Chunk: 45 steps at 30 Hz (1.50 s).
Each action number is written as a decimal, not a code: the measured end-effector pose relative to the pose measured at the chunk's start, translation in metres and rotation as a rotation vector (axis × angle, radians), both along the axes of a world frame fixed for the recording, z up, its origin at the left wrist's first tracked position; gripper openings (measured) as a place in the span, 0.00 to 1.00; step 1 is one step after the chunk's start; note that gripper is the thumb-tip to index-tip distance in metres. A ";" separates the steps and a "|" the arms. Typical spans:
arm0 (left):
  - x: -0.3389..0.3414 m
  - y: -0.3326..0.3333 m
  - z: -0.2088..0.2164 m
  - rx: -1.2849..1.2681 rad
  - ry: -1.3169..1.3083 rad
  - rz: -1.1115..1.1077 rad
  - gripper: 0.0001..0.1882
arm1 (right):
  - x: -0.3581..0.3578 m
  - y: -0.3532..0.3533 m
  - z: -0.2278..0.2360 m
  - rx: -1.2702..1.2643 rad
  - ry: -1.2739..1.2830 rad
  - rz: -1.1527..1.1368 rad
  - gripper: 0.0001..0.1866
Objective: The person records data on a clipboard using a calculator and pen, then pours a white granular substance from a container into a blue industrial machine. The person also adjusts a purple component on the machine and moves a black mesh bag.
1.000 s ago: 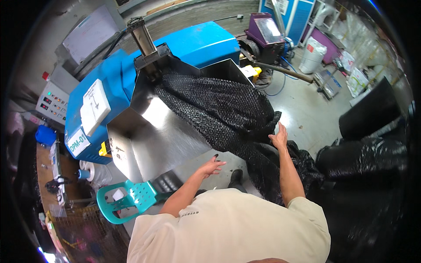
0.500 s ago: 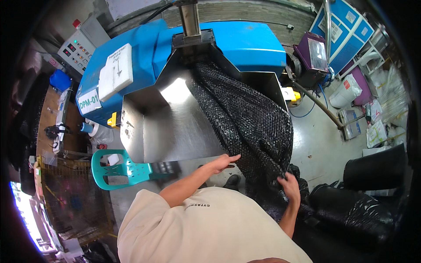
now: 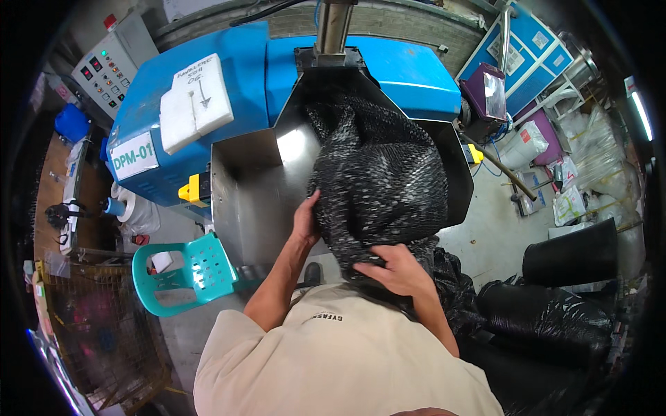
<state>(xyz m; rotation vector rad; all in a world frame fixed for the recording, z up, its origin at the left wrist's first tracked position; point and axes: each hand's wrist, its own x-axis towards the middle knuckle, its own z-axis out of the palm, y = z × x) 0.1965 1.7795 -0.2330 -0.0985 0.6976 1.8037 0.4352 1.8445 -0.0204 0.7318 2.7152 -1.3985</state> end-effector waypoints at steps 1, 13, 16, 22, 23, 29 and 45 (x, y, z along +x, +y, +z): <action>-0.012 -0.010 -0.006 -0.001 -0.008 0.035 0.25 | -0.017 -0.008 -0.002 0.020 -0.054 0.067 0.22; -0.024 -0.064 -0.075 -0.083 -0.137 0.273 0.23 | -0.145 0.023 0.090 0.292 -0.022 0.540 0.14; -0.013 -0.056 -0.045 -0.140 -0.064 0.303 0.26 | -0.219 0.036 0.055 0.447 0.247 0.514 0.18; -0.001 -0.056 -0.024 -0.159 -0.006 0.326 0.24 | -0.396 0.038 -0.007 0.988 0.409 0.457 0.37; -0.002 -0.057 -0.026 -0.155 -0.016 0.340 0.23 | -0.422 0.029 -0.011 1.099 0.394 0.474 0.38; -0.002 -0.045 -0.014 -0.189 0.019 0.358 0.22 | -0.501 0.038 -0.059 1.090 0.445 0.392 0.34; -0.018 -0.034 -0.033 -0.292 0.104 0.389 0.22 | -0.063 0.250 -0.006 0.243 0.285 -0.199 0.35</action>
